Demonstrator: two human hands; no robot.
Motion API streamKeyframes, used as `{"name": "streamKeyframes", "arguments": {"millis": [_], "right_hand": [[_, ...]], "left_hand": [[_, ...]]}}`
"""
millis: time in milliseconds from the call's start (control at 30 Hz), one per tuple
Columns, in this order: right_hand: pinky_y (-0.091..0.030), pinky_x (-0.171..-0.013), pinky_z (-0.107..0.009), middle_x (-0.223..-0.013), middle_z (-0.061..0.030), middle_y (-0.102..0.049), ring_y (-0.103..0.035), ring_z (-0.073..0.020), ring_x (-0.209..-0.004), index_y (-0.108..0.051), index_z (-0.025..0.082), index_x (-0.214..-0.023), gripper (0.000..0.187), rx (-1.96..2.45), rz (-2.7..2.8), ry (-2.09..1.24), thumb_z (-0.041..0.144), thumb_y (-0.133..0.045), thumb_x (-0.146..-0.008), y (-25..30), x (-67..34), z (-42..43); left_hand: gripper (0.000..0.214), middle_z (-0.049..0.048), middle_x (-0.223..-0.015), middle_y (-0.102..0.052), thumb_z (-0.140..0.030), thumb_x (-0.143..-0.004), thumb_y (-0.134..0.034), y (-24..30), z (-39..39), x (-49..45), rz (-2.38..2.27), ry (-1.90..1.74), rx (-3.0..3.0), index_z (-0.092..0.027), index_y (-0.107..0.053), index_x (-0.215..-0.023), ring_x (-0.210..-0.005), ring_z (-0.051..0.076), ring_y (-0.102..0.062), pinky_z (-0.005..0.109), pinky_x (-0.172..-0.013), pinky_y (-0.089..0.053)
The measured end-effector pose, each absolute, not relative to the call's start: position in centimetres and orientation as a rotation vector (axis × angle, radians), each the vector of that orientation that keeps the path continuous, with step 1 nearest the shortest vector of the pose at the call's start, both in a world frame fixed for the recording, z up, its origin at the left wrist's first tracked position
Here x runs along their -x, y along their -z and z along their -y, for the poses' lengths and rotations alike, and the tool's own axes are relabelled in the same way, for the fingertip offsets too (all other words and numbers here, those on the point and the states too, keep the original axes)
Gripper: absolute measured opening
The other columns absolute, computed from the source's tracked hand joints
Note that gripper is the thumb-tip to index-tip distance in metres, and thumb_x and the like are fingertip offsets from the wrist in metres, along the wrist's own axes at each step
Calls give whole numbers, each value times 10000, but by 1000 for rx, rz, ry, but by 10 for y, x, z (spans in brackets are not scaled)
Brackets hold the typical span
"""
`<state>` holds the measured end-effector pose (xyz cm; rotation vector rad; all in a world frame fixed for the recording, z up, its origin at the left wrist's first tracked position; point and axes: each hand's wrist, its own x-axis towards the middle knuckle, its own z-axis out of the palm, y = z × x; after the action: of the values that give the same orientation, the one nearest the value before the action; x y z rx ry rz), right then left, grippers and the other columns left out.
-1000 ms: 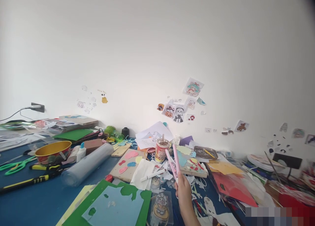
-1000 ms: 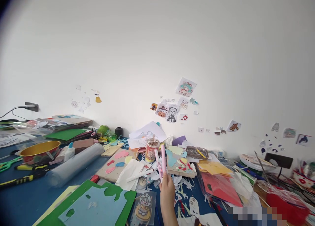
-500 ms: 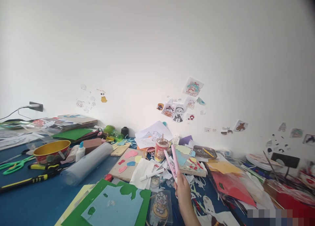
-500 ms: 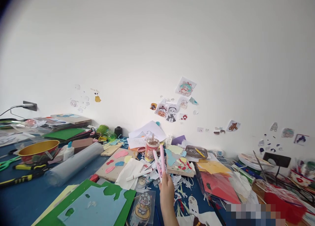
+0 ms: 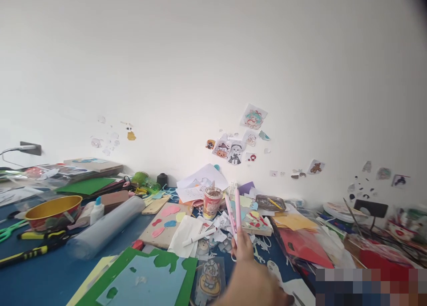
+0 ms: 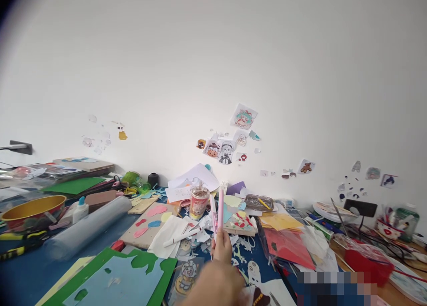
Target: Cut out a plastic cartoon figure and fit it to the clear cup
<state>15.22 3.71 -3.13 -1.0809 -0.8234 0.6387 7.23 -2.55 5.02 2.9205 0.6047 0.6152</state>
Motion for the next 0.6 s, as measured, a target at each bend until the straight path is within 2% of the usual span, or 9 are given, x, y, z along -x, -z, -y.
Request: {"name": "streamKeyframes", "arguments": {"millis": [67,133,200,267,367,600], "right_hand": [[-298,-321,-228,-414,57,-423,-340,-89,-312,-466,231,-562,483,1016,793,-720,700,-517,-666,26,-153,-35],[-292,-330,-220,-461,66,-449,-328,-76,-322,-469,225,-625,479,936,783,-741,699,-528,-661,23,-152,-34],[-290,-336,-214,-490,73,-473,-313,-65,-319,-476,219,-691,466,867,792,-724,682,-530,-681,23,-149,-35],[-308,-348,-211,-503,77,-487,-310,-59,-318,-481,214,-739,444,825,806,-710,653,-536,-704,26,-147,-37],[-340,-370,-206,-539,74,-505,-331,-55,-335,-482,209,-777,415,801,815,-701,615,-551,-722,30,-143,-39],[-403,-410,-215,-618,68,-493,-401,-72,-402,-500,206,-875,413,831,846,-770,576,-589,-713,30,-143,-33]], "left_hand": [[285,207,-754,-663,-239,-844,-445,-55,24,-59,-928,-515,-2885,-74,-674,-889,-691,295,-640,425,-583,-489],[289,243,-900,-671,-277,-768,-561,-59,17,-41,-1491,-147,-2725,-54,-681,-907,-846,361,-640,458,-689,-493],[377,223,-1039,-648,-299,-672,-668,-59,7,-24,-1670,45,-2652,-81,-664,-980,-980,363,-600,441,-780,-482],[467,208,-1097,-624,-347,-634,-699,-54,-1,-12,-1694,73,-2602,-100,-644,-1027,-1024,355,-580,433,-818,-471],[482,186,-1117,-607,-378,-637,-685,-40,-10,-3,-1617,9,-2558,-128,-628,-1046,-1029,344,-575,429,-838,-459],[440,132,-1074,-596,-392,-579,-714,-19,-26,8,-1440,-133,-2477,-163,-598,-937,-990,291,-558,349,-817,-435]]}}
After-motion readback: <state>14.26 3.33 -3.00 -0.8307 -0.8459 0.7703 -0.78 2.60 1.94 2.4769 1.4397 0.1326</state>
